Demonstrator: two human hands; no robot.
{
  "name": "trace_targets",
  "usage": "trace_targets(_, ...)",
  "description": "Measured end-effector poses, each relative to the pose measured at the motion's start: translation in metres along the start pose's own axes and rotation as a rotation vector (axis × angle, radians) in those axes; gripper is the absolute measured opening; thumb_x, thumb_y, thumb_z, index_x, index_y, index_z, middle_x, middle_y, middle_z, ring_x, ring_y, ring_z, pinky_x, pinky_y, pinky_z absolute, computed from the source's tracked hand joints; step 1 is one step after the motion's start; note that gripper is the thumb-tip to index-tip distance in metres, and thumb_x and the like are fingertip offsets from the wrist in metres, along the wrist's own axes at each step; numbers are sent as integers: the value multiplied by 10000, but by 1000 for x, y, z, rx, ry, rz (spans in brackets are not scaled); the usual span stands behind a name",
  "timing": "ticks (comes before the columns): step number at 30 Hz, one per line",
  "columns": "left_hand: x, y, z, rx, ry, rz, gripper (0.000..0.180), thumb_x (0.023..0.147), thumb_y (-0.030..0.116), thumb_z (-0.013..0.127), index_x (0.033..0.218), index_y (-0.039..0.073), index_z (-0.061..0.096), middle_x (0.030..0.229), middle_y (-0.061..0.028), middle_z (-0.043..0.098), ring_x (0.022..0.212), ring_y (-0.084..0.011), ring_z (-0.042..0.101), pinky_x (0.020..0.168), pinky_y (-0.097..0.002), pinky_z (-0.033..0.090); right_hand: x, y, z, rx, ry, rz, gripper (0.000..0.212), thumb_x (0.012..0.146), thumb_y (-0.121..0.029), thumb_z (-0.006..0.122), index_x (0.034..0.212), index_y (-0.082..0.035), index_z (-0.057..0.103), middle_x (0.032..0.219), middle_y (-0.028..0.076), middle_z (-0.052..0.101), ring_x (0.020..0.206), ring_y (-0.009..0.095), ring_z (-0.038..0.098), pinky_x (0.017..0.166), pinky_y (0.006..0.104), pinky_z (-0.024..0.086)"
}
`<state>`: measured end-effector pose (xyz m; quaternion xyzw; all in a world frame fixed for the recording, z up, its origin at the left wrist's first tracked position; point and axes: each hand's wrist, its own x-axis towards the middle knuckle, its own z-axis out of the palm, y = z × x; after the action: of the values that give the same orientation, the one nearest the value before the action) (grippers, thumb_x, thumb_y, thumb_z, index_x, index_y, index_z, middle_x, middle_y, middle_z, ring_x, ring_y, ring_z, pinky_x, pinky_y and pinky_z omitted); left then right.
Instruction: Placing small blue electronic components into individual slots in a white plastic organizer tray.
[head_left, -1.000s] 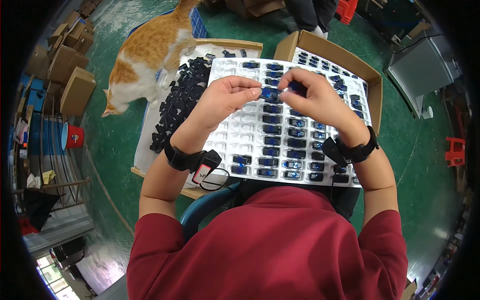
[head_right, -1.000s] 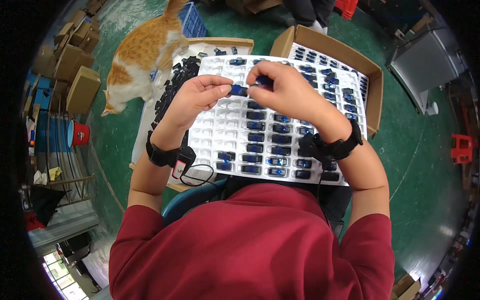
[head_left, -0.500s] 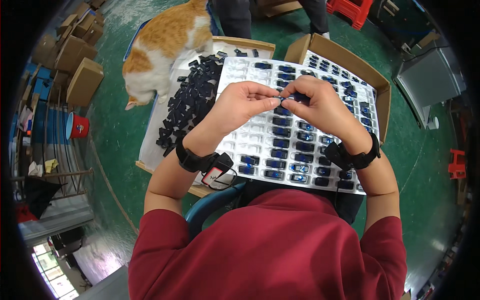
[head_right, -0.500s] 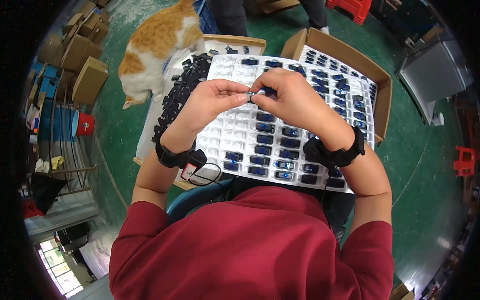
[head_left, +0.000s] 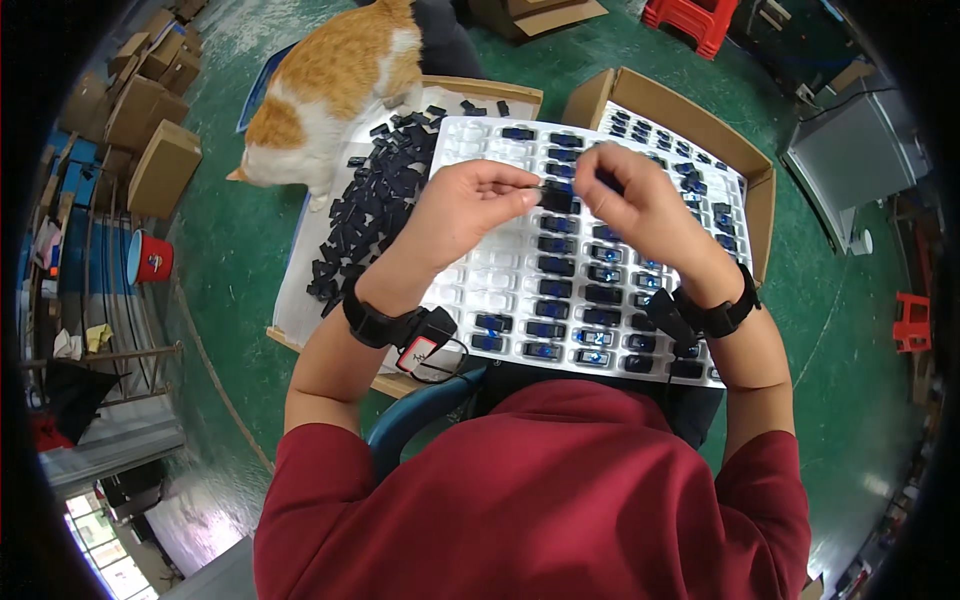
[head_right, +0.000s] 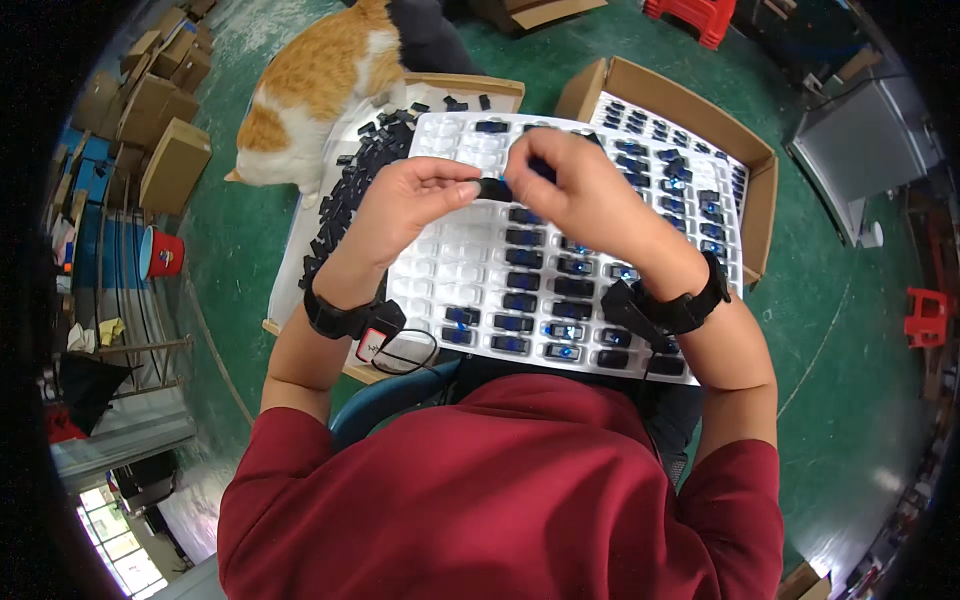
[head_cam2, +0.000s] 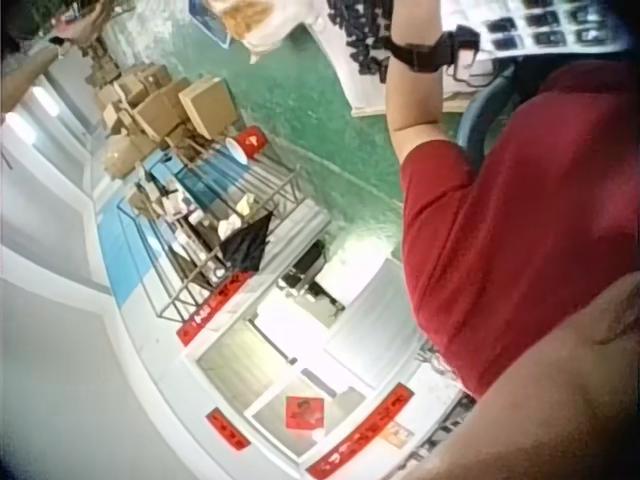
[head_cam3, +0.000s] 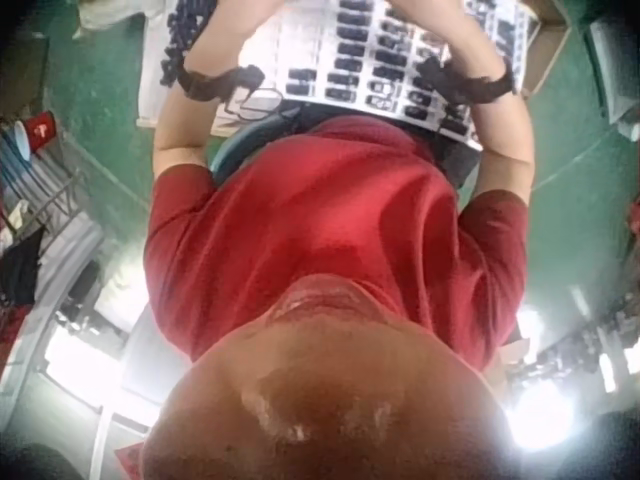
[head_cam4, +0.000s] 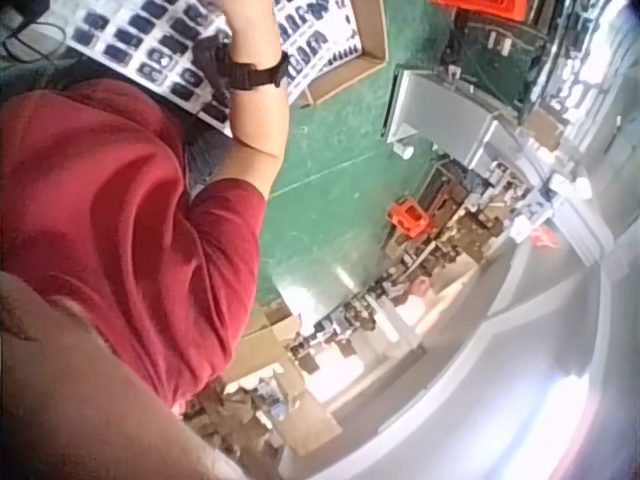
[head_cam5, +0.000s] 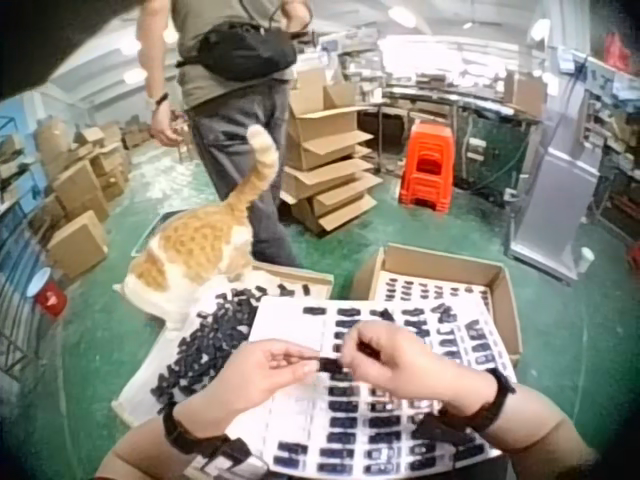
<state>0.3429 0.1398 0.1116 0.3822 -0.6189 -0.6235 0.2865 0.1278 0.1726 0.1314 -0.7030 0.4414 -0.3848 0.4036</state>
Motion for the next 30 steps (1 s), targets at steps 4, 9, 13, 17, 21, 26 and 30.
trace_targets(4,-11,5,0,251,88,121,263,803,60,685,1051,-14,636,883,-28,651,772,-30,573,640,-176,431,0,3,-16,327,8,141,143,920,-191,535,893,-51,541,771,-24,561,653,34,464,584,179,392)
trace_targets(9,-12,8,-4,824,195,975,199,714,65,699,909,90,669,863,-44,663,645,-205,577,584,-294,466,0,-6,-16,321,-168,155,94,876,-131,573,890,-38,572,792,-20,566,682,31,466,600,187,400)
trace_targets(13,-18,13,-6,893,87,1044,260,647,6,713,885,97,664,955,-44,672,694,-203,576,631,-305,449,-2,2,-15,217,-180,81,120,814,-75,580,927,-39,601,776,-30,557,702,36,475,615,195,403)
trace_targets(17,-24,18,-5,1005,49,1118,236,645,39,687,873,98,671,981,-21,668,701,-178,573,623,-296,444,-4,-8,-16,215,-259,103,117,822,-48,600,938,-33,592,854,-37,561,761,35,496,660,183,411)
trace_targets(21,-24,19,-4,1040,55,1194,206,649,74,665,852,100,683,985,-8,663,690,-169,560,607,-283,434,-3,-17,-13,32,-293,91,137,807,-82,653,933,-50,610,820,-31,568,732,39,492,640,190,411)
trace_targets(26,-22,21,-4,1099,58,1270,203,655,115,653,856,131,679,950,6,646,687,-130,557,561,-243,443,-2,-14,-10,19,-310,25,161,798,-121,690,928,-48,629,800,-16,579,716,60,501,619,203,409)
trace_targets(30,-22,21,-4,1101,72,1300,197,653,114,659,848,129,681,947,3,644,685,-123,564,558,-231,444,-1,-14,-6,-81,-260,-156,162,760,-114,681,899,-35,650,737,31,594,646,116,534,584,247,438)
